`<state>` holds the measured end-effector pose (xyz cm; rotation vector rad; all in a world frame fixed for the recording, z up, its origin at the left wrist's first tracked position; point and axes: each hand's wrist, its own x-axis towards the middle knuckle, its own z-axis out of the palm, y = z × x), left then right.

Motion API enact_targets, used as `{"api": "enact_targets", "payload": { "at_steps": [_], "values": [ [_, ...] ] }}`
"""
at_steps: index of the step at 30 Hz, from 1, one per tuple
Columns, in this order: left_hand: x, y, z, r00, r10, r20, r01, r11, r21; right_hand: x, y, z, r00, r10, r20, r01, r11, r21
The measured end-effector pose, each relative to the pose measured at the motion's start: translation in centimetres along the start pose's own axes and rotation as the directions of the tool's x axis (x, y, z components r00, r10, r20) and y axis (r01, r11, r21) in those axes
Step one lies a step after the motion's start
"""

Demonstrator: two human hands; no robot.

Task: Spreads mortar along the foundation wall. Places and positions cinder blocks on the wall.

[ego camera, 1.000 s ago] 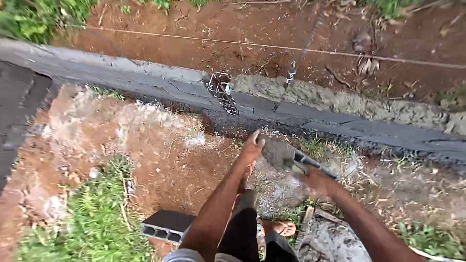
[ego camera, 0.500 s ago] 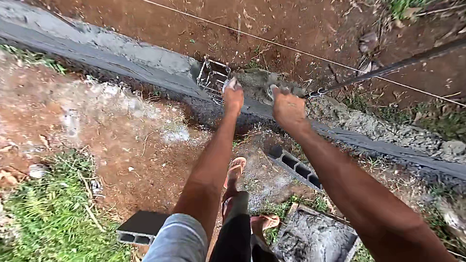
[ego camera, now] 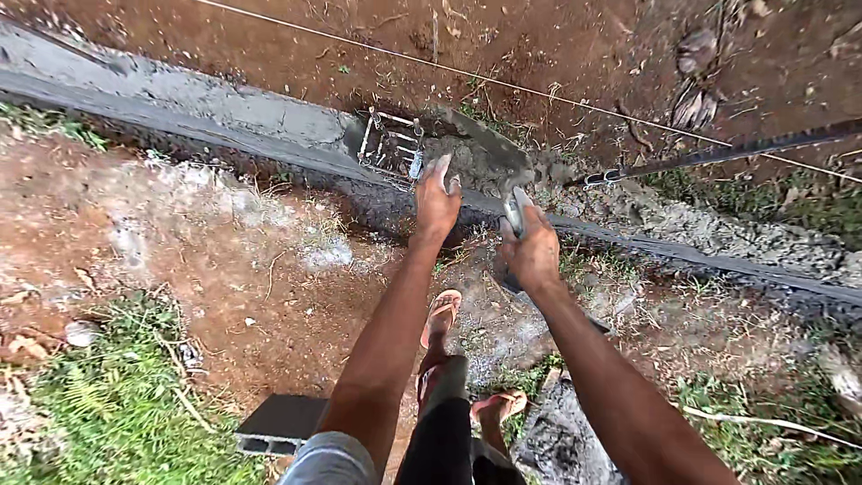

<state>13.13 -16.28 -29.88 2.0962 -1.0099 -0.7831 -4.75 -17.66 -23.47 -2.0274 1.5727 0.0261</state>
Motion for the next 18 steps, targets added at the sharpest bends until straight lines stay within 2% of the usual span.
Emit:
{"api": "enact_targets", "payload": {
  "at_steps": [4, 8, 12, 16, 18],
  "values": [
    [0.0, 0.2, 1.6, 0.99, 0.06, 0.125, -0.081, 0.981, 0.175, -0.9, 1.5, 0.8, 0.989, 0.114, 0.092, -0.114, 0.993, -0.007],
    [-0.7, 0.4, 2.2, 0.991, 0.06, 0.117, -0.082, 0.979, 0.189, -2.2, 1.1, 0.5, 0.985, 0.157, 0.068, -0.158, 0.987, 0.021],
    [-0.8, 2.6, 2.3, 0.97, 0.049, 0.237, -0.122, 0.945, 0.303, -4.3, 3.2, 0.5, 0.973, 0.221, 0.06, -0.228, 0.961, 0.158],
    [-0.4, 5.9, 1.7, 0.927, 0.069, 0.369, -0.243, 0.859, 0.451, -10.9, 8.4, 0.3, 0.943, 0.313, 0.112, -0.332, 0.89, 0.313],
    [-1.7, 8.4, 2.2, 0.904, 0.118, 0.412, -0.337, 0.789, 0.514, -15.9, 12.4, 0.6, 0.894, 0.414, 0.173, -0.447, 0.788, 0.423]
  ]
}}
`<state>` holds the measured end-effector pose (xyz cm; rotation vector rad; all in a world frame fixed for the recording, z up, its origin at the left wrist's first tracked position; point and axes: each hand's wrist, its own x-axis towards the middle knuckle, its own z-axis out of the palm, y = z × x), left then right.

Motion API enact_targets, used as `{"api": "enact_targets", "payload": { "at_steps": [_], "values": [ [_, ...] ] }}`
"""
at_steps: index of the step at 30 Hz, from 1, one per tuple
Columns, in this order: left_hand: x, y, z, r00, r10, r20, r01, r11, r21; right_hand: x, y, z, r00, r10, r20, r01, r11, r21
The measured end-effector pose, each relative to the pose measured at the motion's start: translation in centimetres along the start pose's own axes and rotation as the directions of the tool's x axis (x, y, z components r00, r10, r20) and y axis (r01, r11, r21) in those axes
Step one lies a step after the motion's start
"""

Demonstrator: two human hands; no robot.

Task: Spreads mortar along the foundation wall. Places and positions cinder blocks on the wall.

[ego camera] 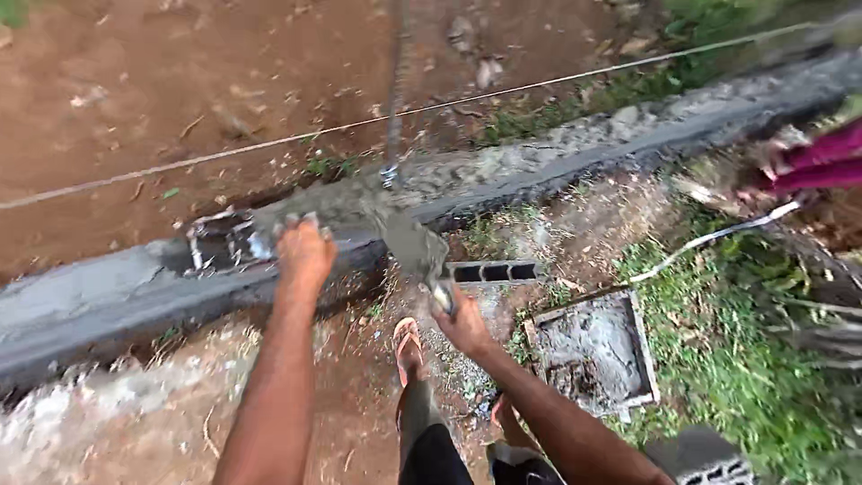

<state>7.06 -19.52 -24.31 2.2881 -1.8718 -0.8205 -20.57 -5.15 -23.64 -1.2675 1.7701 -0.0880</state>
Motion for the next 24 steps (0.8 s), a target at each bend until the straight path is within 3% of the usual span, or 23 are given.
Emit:
{"api": "enact_targets", "payload": {
  "at_steps": [4, 7, 10, 14, 16, 18, 20, 21, 24],
  "values": [
    [-4.5, 7.0, 0.2, 0.998, 0.054, -0.037, -0.052, 0.998, 0.045, -6.1, 13.3, -2.2, 0.957, 0.29, -0.016, -0.277, 0.929, 0.246],
    [-9.5, 14.9, 5.2, 0.978, 0.206, -0.023, -0.207, 0.978, -0.028, -10.9, 25.0, -4.2, 0.844, 0.536, -0.003, -0.5, 0.789, 0.356],
    [-15.7, 24.2, 14.1, 0.929, 0.35, 0.116, -0.339, 0.935, -0.106, -16.6, 39.0, -4.0, 0.669, 0.739, 0.079, -0.654, 0.535, 0.535],
    [-23.1, 36.2, 29.9, 0.829, 0.436, 0.35, -0.411, 0.9, -0.147, -23.0, 55.6, -2.4, 0.439, 0.885, 0.158, -0.64, 0.184, 0.746],
    [-27.0, 41.7, 38.1, 0.722, 0.505, 0.473, -0.476, 0.858, -0.19, -25.3, 62.9, -1.9, 0.338, 0.921, 0.195, -0.656, 0.082, 0.751],
    [-30.7, 46.0, 45.9, 0.551, 0.564, 0.615, -0.573, 0.792, -0.213, -26.8, 69.5, -1.1, 0.288, 0.935, 0.207, -0.651, 0.032, 0.759],
    [-34.0, 48.2, 52.8, 0.418, 0.571, 0.707, -0.652, 0.73, -0.204, -27.4, 75.7, 0.3, 0.259, 0.944, 0.205, -0.614, -0.003, 0.79],
    [-35.5, 48.5, 55.7, 0.388, 0.556, 0.735, -0.669, 0.718, -0.19, -27.2, 78.6, 1.1, 0.23, 0.953, 0.195, -0.592, -0.022, 0.806],
    [-38.1, 46.9, 61.8, 0.378, 0.483, 0.79, -0.669, 0.732, -0.127, -22.0, 85.2, 1.9, 0.143, 0.962, 0.231, -0.53, -0.123, 0.839]
  ]
}}
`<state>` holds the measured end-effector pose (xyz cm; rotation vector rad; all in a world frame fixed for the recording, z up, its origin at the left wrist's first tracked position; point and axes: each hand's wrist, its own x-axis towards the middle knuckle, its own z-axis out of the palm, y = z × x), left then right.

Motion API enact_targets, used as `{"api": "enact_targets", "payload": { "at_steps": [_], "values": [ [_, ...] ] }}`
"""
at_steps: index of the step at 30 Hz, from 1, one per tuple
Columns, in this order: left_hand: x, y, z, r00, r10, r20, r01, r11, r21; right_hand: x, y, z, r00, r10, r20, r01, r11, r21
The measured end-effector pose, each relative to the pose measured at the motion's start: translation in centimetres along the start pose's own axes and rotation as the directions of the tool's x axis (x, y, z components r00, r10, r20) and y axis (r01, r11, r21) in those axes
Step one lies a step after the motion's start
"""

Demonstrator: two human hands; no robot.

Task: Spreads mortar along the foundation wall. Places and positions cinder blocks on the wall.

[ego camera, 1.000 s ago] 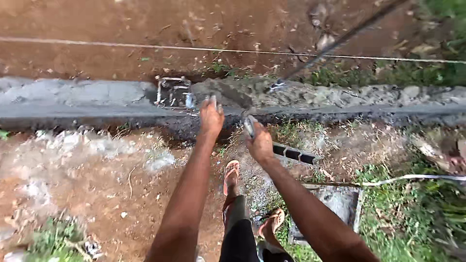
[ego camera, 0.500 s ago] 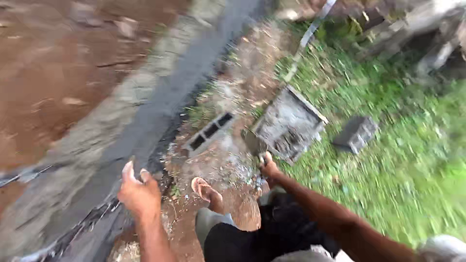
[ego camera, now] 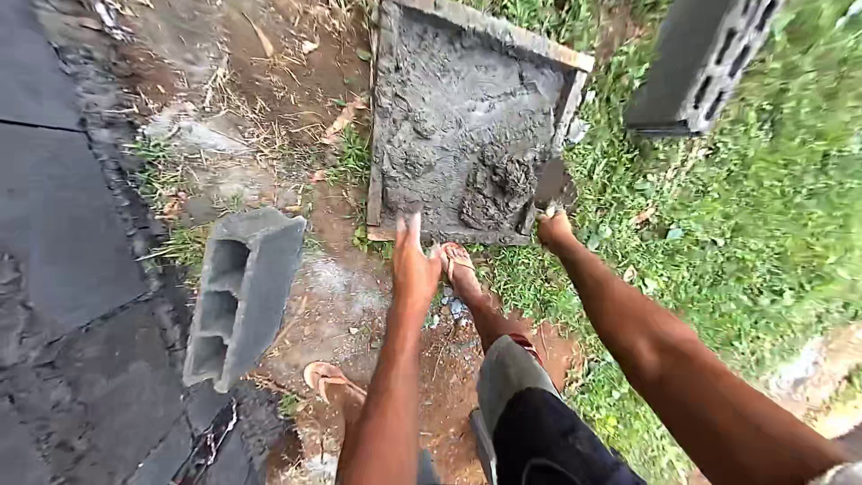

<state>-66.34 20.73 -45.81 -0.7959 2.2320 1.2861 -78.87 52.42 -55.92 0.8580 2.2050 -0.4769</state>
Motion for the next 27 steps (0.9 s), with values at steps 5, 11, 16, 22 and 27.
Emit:
{"api": "enact_targets", "payload": {
  "at_steps": [5, 11, 16, 22, 27],
  "values": [
    [-3.2, -6.5, 6.4, 0.942, -0.267, 0.203, 0.235, 0.957, 0.169, 0.4, -11.4, 12.0, 0.99, 0.045, 0.132, -0.078, 0.962, 0.261],
    [-10.2, -12.2, 6.1, 0.82, -0.519, 0.24, 0.477, 0.853, 0.213, -5.2, -15.7, 10.0, 0.933, -0.288, 0.217, 0.299, 0.954, -0.019],
    [-11.0, -13.8, 4.4, 0.786, -0.592, 0.177, 0.576, 0.806, 0.135, -6.1, -16.2, 7.2, 0.948, -0.271, 0.167, 0.268, 0.962, 0.041],
    [-9.0, -16.0, 5.3, 0.794, -0.577, 0.191, 0.593, 0.805, -0.034, 5.2, -12.6, 6.6, 0.908, -0.293, 0.299, 0.405, 0.796, -0.45],
    [-10.5, -16.8, 5.8, 0.769, -0.608, 0.199, 0.632, 0.769, -0.093, 8.0, -15.7, 2.3, 0.964, -0.267, 0.006, 0.252, 0.902, -0.35]
  ]
}}
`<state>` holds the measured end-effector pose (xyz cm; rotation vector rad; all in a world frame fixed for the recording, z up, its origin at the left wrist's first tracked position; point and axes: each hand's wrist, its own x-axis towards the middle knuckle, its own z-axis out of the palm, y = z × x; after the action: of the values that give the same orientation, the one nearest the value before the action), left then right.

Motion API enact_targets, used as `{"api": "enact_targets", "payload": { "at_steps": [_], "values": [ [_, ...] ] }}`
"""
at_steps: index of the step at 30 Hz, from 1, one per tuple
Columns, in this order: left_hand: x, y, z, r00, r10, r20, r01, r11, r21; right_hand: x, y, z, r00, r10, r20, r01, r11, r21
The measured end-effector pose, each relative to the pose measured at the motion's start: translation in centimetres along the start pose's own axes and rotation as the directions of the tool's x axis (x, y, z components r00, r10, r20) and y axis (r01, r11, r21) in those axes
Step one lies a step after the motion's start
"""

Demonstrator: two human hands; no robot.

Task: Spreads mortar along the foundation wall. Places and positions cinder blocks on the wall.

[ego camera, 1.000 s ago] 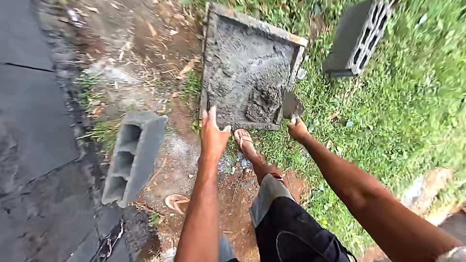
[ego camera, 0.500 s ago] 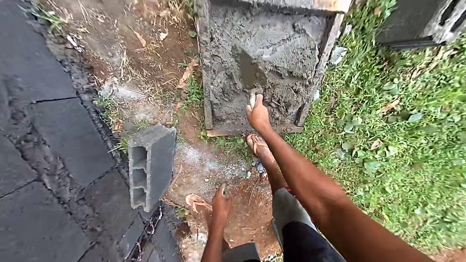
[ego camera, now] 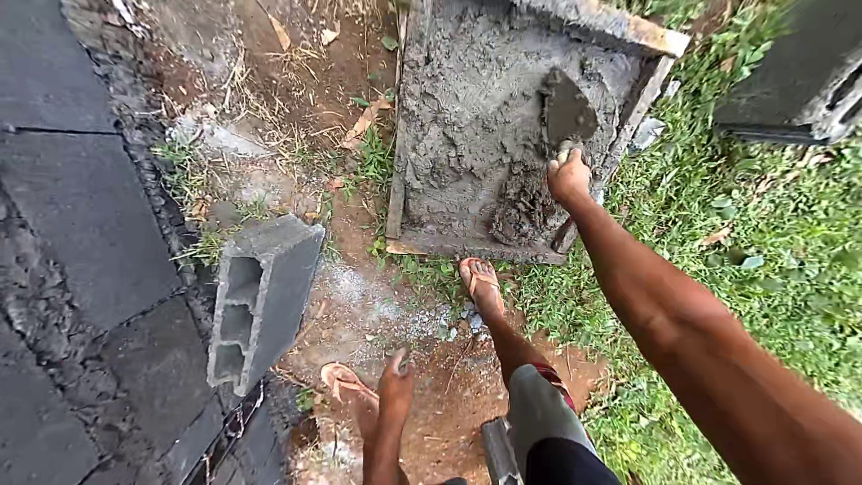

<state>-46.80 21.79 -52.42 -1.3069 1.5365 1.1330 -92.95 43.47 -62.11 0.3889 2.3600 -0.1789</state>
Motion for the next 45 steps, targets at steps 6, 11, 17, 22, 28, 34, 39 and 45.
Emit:
{"api": "enact_targets", "payload": {
  "at_steps": [6, 11, 17, 22, 28, 34, 39, 45],
  "values": [
    [3.5, 1.3, 0.2, 0.997, 0.039, 0.064, -0.054, 0.966, 0.252, 0.9, -10.3, 0.7, 0.942, -0.334, 0.04, 0.335, 0.924, -0.184],
    [8.3, 10.9, -1.3, 0.976, 0.218, -0.027, -0.206, 0.95, 0.233, -4.7, -7.2, 8.1, 0.912, -0.353, 0.209, 0.399, 0.882, -0.252],
    [12.4, 21.0, -3.1, 0.908, 0.379, -0.176, -0.36, 0.924, 0.131, -8.8, 2.0, 7.1, 0.957, -0.226, 0.18, 0.228, 0.974, 0.013],
    [10.5, 19.7, -3.1, 0.884, 0.417, -0.21, -0.412, 0.909, 0.066, -10.4, -3.5, 14.6, 0.922, -0.12, 0.367, 0.02, 0.964, 0.265],
    [1.2, 6.0, -4.5, 0.983, 0.08, -0.165, -0.074, 0.996, 0.045, -11.5, -8.4, 13.1, 0.86, -0.283, 0.425, 0.013, 0.845, 0.535],
    [-17.2, -6.6, -9.9, 0.856, -0.309, -0.415, 0.078, 0.87, -0.486, -19.1, -3.4, -1.8, 0.758, -0.508, 0.408, 0.426, 0.86, 0.28],
    [-25.0, -13.8, -10.3, 0.759, -0.49, -0.43, 0.022, 0.678, -0.734, -25.7, -6.4, -9.6, 0.679, -0.458, 0.573, 0.568, 0.823, -0.016],
    [-23.0, -20.1, -6.3, 0.82, -0.523, -0.23, 0.108, 0.537, -0.837, -35.2, -19.8, -5.9, 0.521, -0.448, 0.727, 0.739, 0.663, -0.12]
  ]
}}
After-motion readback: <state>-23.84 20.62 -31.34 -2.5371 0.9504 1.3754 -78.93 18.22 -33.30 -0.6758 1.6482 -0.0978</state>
